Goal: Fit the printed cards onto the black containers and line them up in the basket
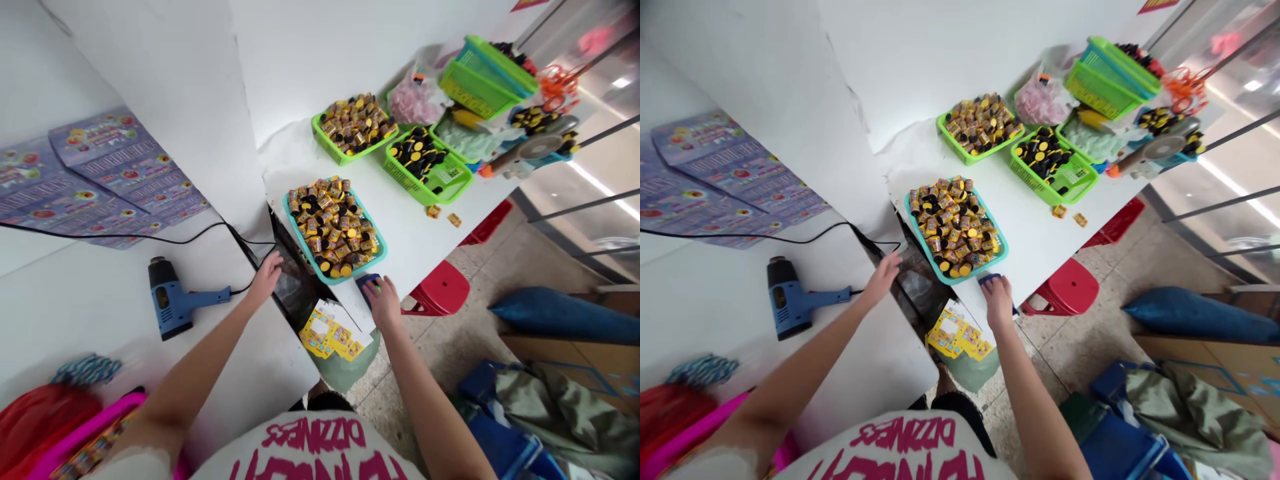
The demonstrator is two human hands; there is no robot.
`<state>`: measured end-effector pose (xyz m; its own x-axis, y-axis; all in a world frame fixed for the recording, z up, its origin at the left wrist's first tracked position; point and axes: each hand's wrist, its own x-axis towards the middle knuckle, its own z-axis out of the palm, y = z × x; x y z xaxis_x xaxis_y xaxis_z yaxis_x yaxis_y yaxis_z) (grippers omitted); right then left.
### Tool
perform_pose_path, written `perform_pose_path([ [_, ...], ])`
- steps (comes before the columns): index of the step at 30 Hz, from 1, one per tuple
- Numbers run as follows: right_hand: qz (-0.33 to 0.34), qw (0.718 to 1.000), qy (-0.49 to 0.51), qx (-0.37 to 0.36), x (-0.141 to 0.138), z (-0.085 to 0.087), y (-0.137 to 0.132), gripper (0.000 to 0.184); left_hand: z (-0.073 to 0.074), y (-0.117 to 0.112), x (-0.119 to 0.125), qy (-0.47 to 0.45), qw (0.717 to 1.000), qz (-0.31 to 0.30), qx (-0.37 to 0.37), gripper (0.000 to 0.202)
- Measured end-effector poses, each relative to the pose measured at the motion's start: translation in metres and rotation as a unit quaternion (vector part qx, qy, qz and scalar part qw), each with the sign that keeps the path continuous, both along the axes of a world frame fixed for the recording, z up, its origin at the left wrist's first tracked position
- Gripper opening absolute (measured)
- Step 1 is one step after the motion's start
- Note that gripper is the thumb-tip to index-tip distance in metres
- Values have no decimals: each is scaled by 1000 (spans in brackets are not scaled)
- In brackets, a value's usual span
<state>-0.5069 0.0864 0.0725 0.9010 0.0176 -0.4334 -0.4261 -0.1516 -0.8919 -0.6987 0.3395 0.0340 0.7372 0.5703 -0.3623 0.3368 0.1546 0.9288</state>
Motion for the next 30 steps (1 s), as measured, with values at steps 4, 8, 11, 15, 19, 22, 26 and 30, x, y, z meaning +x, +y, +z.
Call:
perform_pose_path([
  [4,12,992,107,60,-20,-19,16,28,-27,-71,-87,23,981,-178,79,32],
  [8,24,989,112,96,-7,-21,40,27,-50,-107,-119,22,937,-300,176,44],
  [11,21,990,102,97,5,-21,50,28,-59,-107,-120,14,912,-332,242,51],
  [15,48,989,94,102,29,-24,64,30,-67,-105,-121,11,883,-355,307,60],
  [19,73,989,80,105,60,-26,92,31,-77,-107,-123,17,862,-374,341,73],
  [22,91,987,69,111,81,-28,124,30,-79,-107,-122,12,868,-376,323,78],
  [26,106,986,64,113,104,-31,179,34,-77,-105,-121,2,874,-361,326,75],
  [30,96,989,56,94,129,-32,233,37,-75,-105,-121,1,875,-364,320,75],
])
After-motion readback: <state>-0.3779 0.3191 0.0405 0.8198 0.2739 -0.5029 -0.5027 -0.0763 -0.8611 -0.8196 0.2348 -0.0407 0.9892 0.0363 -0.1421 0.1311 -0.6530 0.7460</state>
